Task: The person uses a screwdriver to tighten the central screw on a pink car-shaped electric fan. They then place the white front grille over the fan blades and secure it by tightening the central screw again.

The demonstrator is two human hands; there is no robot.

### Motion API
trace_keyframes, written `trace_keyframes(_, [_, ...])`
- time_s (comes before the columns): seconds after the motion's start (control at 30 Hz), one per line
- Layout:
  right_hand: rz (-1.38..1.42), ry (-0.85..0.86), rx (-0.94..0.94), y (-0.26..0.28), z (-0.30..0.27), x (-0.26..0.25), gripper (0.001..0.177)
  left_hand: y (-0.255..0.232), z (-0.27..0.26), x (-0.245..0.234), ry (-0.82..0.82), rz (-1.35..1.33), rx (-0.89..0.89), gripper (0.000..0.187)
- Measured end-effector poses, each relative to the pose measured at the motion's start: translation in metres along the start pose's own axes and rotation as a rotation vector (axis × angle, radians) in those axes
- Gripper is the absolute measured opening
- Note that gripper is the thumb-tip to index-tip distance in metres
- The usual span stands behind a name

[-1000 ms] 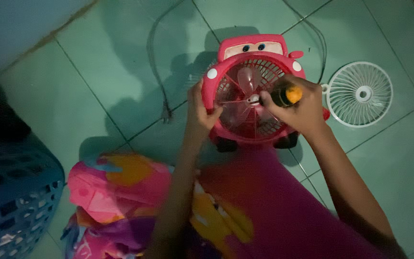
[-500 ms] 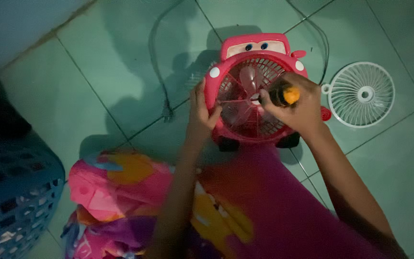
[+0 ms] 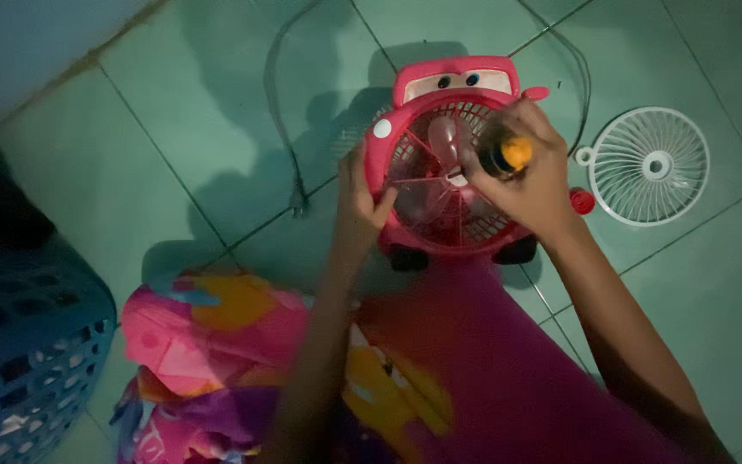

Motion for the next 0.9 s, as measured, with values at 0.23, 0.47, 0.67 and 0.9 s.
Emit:
trace_keyframes(0.23, [0.677,0.076,0.191,-0.021,-0.01,0.033,0.055,-0.009,-0.001,-0.007,-0.016,0.087,-0.033,0.08])
trace_keyframes(0.47, [0.673,0.11,0.216,-0.018,-0.025,0.027,0.042,-0.012,0.006,0.002,-0.027,-0.023,0.017,0.079])
trace_keyframes(0.67, [0.73,-0.109,0.074,0.0,0.007,0.002,0.042,0.004,-0.001,0.012,0.006,-0.052,-0.141,0.063])
trace_keyframes(0.9, [0.504,-0.038,-0.008,0.021,0.019,-0.005,0.053,-0.012,-0.013,-0.004,-0.228,0.099,0.073,0.073])
Point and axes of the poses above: each hand's wrist, its own z-axis towards the middle knuckle, its own x-axis out of the palm, y = z × x, the point moved 10 cm from there along z, towards the middle knuckle, and after that the axes turned 14 degrees about z, right-handed, at the moved point
